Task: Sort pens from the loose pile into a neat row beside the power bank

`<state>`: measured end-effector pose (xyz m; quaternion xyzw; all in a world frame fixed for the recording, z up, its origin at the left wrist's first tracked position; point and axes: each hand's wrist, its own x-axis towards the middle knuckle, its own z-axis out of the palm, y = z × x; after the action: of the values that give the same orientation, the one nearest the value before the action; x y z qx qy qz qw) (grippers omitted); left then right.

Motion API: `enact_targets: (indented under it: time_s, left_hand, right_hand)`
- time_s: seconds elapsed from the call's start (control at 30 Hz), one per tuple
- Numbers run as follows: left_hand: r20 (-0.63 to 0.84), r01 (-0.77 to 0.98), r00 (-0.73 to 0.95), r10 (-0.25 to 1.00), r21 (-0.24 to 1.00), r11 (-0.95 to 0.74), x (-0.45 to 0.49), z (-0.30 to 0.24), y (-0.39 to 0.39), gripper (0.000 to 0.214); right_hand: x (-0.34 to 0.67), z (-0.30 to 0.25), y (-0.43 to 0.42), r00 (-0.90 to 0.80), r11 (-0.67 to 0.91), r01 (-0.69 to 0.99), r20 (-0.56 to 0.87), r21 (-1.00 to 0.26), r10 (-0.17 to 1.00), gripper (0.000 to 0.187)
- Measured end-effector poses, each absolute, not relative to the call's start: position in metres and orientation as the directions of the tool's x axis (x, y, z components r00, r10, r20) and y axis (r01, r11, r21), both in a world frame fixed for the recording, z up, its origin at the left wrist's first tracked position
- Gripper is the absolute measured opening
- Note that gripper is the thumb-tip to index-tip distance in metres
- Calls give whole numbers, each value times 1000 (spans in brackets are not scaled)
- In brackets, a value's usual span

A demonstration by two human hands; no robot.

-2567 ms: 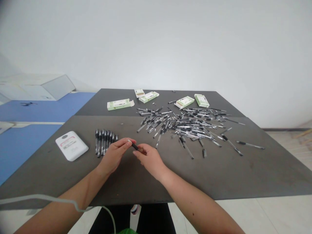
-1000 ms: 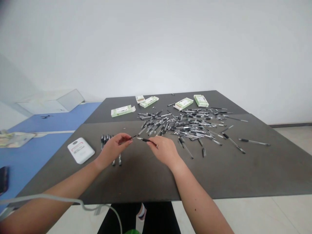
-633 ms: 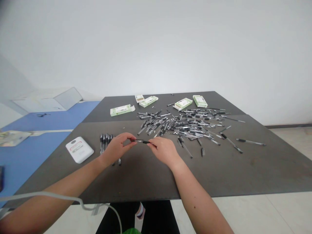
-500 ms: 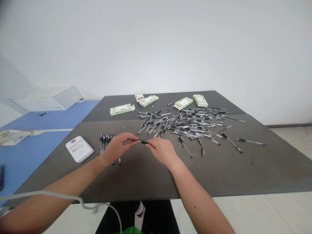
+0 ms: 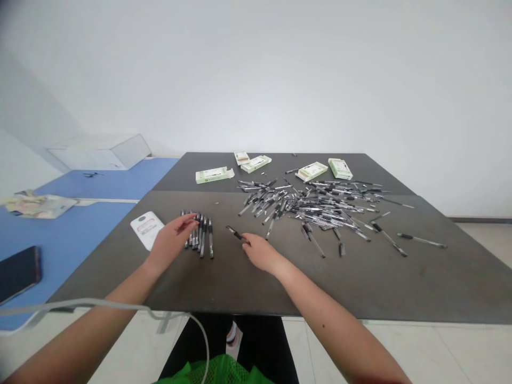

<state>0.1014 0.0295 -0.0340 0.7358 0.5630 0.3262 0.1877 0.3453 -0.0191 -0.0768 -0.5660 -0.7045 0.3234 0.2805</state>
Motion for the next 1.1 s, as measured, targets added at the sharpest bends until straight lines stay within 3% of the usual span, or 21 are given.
enact_targets:
  time_s: [0.2,0.4,0.53,0.7,0.8,0.93,1.0,1.1]
  left_hand:
    - [213,661,52,976,725,-194,71,-38,10,38]
    - [236,625,103,966,740,-247,73,-42,11,37]
    - [267,580,178,947,749,-320,96,-37,21,35]
    - [296,500,316,901,755,-423,148,-32,23,32]
    - [301,441,395,868,767,-466,175,-37,17,30]
    - [310,356,442,842,801,-482,189,-50,14,28]
    - [319,344,444,837,802,-488,188,-56,15,27]
    - [340,372,435,834,775,-511,181,-62,18,24]
  right_hand:
    - [290,-67,7,-229,139,722,-44,-678,972,17]
    - [269,-66,6,-226,151,753,-36,-640,973,39]
    - [286,-72,-13,-239,205,706,44,-678,970,44]
    - [349,-75,-37,-110,202,729,179,-654,978,27]
    - [406,-68,-47,111,22,854,222,-519,969,19]
    - [474,-50,-48,312,-278,945,225,-171,923,26]
    - [494,-44,-44,303,-304,952,197,-24,932,30]
    - [507,-42,-31,258,-268,962,145,52,955,31]
